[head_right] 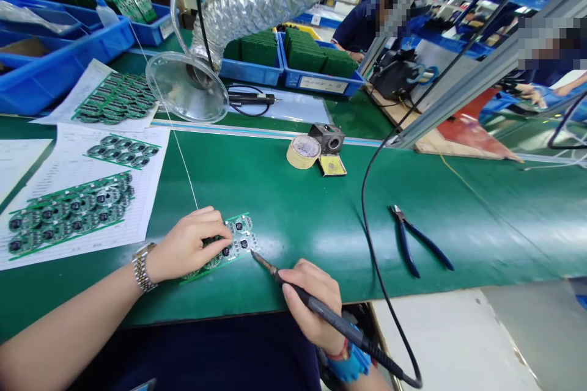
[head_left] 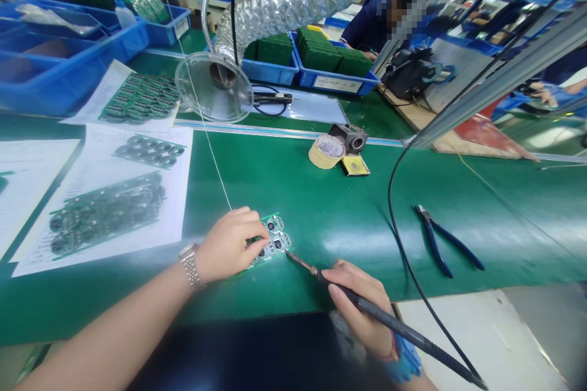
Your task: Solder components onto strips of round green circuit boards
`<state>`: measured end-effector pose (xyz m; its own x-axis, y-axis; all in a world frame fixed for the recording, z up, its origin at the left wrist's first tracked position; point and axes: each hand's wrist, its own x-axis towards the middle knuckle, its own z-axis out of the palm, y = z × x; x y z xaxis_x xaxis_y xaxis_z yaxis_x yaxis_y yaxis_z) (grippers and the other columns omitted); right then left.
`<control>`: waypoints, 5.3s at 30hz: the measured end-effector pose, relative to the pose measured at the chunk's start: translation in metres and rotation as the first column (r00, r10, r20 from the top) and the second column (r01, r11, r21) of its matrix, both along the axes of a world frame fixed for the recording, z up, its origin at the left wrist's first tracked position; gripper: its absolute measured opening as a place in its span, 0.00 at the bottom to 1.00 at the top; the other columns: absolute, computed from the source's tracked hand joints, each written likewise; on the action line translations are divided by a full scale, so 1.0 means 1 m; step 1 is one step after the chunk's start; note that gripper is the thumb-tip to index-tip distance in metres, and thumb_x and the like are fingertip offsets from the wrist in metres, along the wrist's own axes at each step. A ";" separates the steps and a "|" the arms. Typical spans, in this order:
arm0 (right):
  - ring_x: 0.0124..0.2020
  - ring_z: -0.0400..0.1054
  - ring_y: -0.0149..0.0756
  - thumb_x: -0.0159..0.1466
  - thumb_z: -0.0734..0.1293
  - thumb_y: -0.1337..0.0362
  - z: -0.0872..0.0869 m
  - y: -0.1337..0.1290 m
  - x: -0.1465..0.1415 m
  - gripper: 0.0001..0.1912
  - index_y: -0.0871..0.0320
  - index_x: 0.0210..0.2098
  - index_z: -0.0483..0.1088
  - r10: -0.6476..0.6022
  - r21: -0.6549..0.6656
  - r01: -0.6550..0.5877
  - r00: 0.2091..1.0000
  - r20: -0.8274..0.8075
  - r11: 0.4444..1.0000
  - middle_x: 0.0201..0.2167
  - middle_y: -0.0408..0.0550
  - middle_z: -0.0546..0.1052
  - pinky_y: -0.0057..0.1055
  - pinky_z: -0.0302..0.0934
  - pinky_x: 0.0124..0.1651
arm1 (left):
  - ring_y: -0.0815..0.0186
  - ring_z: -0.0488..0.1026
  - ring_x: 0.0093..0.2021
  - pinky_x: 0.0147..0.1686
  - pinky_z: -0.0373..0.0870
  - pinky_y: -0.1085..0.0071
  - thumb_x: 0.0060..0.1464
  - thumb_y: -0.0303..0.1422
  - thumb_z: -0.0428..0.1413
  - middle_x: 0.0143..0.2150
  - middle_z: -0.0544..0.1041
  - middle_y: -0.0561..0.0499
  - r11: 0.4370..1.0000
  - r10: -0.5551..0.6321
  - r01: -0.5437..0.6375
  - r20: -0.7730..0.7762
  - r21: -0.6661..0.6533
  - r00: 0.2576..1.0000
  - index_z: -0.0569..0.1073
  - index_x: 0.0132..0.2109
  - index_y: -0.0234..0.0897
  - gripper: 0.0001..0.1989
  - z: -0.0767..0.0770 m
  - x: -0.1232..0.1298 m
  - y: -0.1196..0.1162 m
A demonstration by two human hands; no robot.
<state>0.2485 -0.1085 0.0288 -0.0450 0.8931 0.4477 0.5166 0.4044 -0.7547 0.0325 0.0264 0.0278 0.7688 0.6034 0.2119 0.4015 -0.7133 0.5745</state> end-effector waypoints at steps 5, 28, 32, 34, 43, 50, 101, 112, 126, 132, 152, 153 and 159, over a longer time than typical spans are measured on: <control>0.27 0.66 0.35 0.57 0.62 0.74 -0.009 -0.004 0.004 0.11 0.58 0.37 0.72 -0.053 -0.016 0.052 0.995 -0.081 0.999 0.25 0.48 0.72 0.32 0.62 0.28 | 0.67 0.60 0.29 0.30 0.58 0.70 0.53 0.27 0.51 0.26 0.68 0.51 1.000 0.010 -0.010 0.009 -0.007 1.000 0.73 0.31 0.35 0.07 0.002 -0.004 0.001; 0.26 0.66 0.34 0.58 0.62 0.74 -0.003 0.001 0.003 0.11 0.58 0.37 0.72 0.007 -0.051 -0.009 0.999 -0.045 0.999 0.25 0.48 0.72 0.31 0.61 0.28 | 0.68 0.60 0.28 0.31 0.58 0.70 0.54 0.28 0.51 0.25 0.68 0.52 1.000 -0.024 0.024 -0.023 -0.008 0.999 0.73 0.30 0.36 0.07 0.000 -0.001 0.000; 0.27 0.66 0.34 0.58 0.61 0.74 -0.004 0.001 0.003 0.11 0.59 0.38 0.72 0.018 -0.056 -0.020 0.999 -0.040 0.998 0.25 0.48 0.72 0.31 0.61 0.28 | 0.68 0.60 0.28 0.31 0.58 0.70 0.54 0.28 0.51 0.25 0.68 0.52 1.000 -0.021 0.021 -0.032 -0.010 0.999 0.73 0.30 0.36 0.07 -0.001 0.000 0.000; 0.27 0.66 0.34 0.58 0.61 0.74 -0.005 0.001 0.003 0.11 0.58 0.38 0.72 0.019 -0.060 -0.022 0.999 -0.045 0.998 0.25 0.48 0.72 0.31 0.62 0.29 | 0.68 0.60 0.29 0.31 0.58 0.69 0.54 0.28 0.51 0.26 0.68 0.52 1.000 -0.024 0.023 -0.040 -0.007 0.999 0.73 0.31 0.36 0.07 -0.001 0.000 0.000; 0.27 0.67 0.35 0.58 0.62 0.73 -0.007 0.000 0.003 0.11 0.58 0.37 0.72 0.005 -0.078 -0.009 0.998 -0.056 0.997 0.26 0.48 0.73 0.32 0.62 0.30 | 0.68 0.61 0.28 0.32 0.59 0.69 0.54 0.28 0.51 0.26 0.70 0.52 0.999 -0.040 0.041 -0.046 0.015 0.998 0.74 0.31 0.36 0.08 -0.004 0.005 -0.001; 0.28 0.67 0.35 0.58 0.62 0.72 -0.015 -0.005 0.009 0.11 0.56 0.39 0.72 -0.051 -0.058 0.043 0.990 -0.135 0.997 0.27 0.47 0.73 0.34 0.62 0.32 | 0.68 0.67 0.34 0.35 0.64 0.71 0.59 0.29 0.45 0.32 0.72 0.50 0.994 0.022 -0.009 0.116 -0.110 0.993 0.73 0.42 0.36 0.12 0.011 -0.013 0.005; 0.27 0.66 0.35 0.58 0.62 0.73 -0.009 0.000 -0.016 0.11 0.58 0.37 0.72 0.044 -0.070 -0.048 0.997 -0.065 0.996 0.25 0.48 0.73 0.32 0.63 0.29 | 0.71 0.66 0.30 0.33 0.64 0.74 0.53 0.27 0.49 0.34 0.69 0.51 0.992 -0.023 0.020 -0.016 -0.128 1.000 0.71 0.32 0.36 0.06 -0.001 -0.034 -0.012; 0.26 0.68 0.35 0.58 0.62 0.72 -0.005 0.002 -0.018 0.10 0.58 0.37 0.72 0.044 -0.048 -0.046 0.998 -0.035 0.998 0.25 0.47 0.75 0.33 0.64 0.30 | 0.71 0.66 0.31 0.32 0.64 0.74 0.53 0.27 0.49 0.34 0.69 0.51 0.993 -0.029 0.028 -0.006 -0.112 1.000 0.71 0.32 0.36 0.07 0.002 -0.038 -0.013; 0.27 0.67 0.35 0.58 0.62 0.74 -0.006 0.003 -0.018 0.11 0.58 0.38 0.72 0.071 -0.090 -0.075 0.997 -0.039 0.993 0.26 0.47 0.74 0.31 0.63 0.29 | 0.70 0.67 0.32 0.33 0.63 0.73 0.54 0.27 0.49 0.34 0.69 0.51 0.998 -0.050 0.047 -0.069 -0.046 0.996 0.71 0.32 0.36 0.07 -0.004 -0.033 -0.014; 0.29 0.69 0.36 0.58 0.63 0.72 -0.009 0.002 -0.015 0.10 0.57 0.38 0.72 0.038 -0.081 -0.042 0.999 -0.039 0.996 0.27 0.47 0.75 0.33 0.64 0.33 | 0.71 0.68 0.33 0.34 0.64 0.75 0.56 0.26 0.49 0.34 0.70 0.51 0.992 -0.049 0.055 0.056 -0.112 0.997 0.73 0.36 0.36 0.09 -0.002 -0.036 -0.012; 0.27 0.65 0.34 0.57 0.62 0.73 -0.014 -0.002 -0.036 0.11 0.57 0.38 0.71 0.069 -0.013 -0.071 0.990 -0.119 0.997 0.25 0.46 0.72 0.33 0.61 0.31 | 0.73 0.66 0.26 0.27 0.62 0.77 0.56 0.29 0.51 0.26 0.70 0.54 0.958 0.254 -0.228 0.147 -0.175 0.956 0.73 0.31 0.37 0.07 -0.008 -0.073 -0.065; 0.27 0.65 0.34 0.57 0.62 0.73 -0.013 -0.001 -0.037 0.11 0.57 0.38 0.71 0.071 -0.009 -0.073 0.991 -0.114 0.997 0.25 0.46 0.72 0.32 0.61 0.30 | 0.72 0.66 0.27 0.28 0.62 0.76 0.56 0.29 0.51 0.26 0.70 0.53 0.955 0.280 -0.260 0.148 -0.141 0.949 0.73 0.32 0.37 0.07 -0.009 -0.072 -0.061; 0.26 0.65 0.34 0.57 0.62 0.73 -0.009 0.002 -0.042 0.11 0.57 0.37 0.71 0.081 -0.011 -0.082 0.995 -0.064 0.997 0.24 0.46 0.72 0.32 0.61 0.29 | 0.70 0.65 0.28 0.30 0.61 0.73 0.55 0.30 0.52 0.27 0.70 0.52 0.958 0.285 -0.285 0.128 -0.020 0.950 0.73 0.32 0.37 0.06 -0.015 -0.066 -0.044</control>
<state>0.2070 -0.1067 0.0200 -0.0898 0.8938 0.4394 0.4336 0.4323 -0.7906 -0.0334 -0.0174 0.0129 0.5311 0.7937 0.2966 0.5106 -0.5792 0.6355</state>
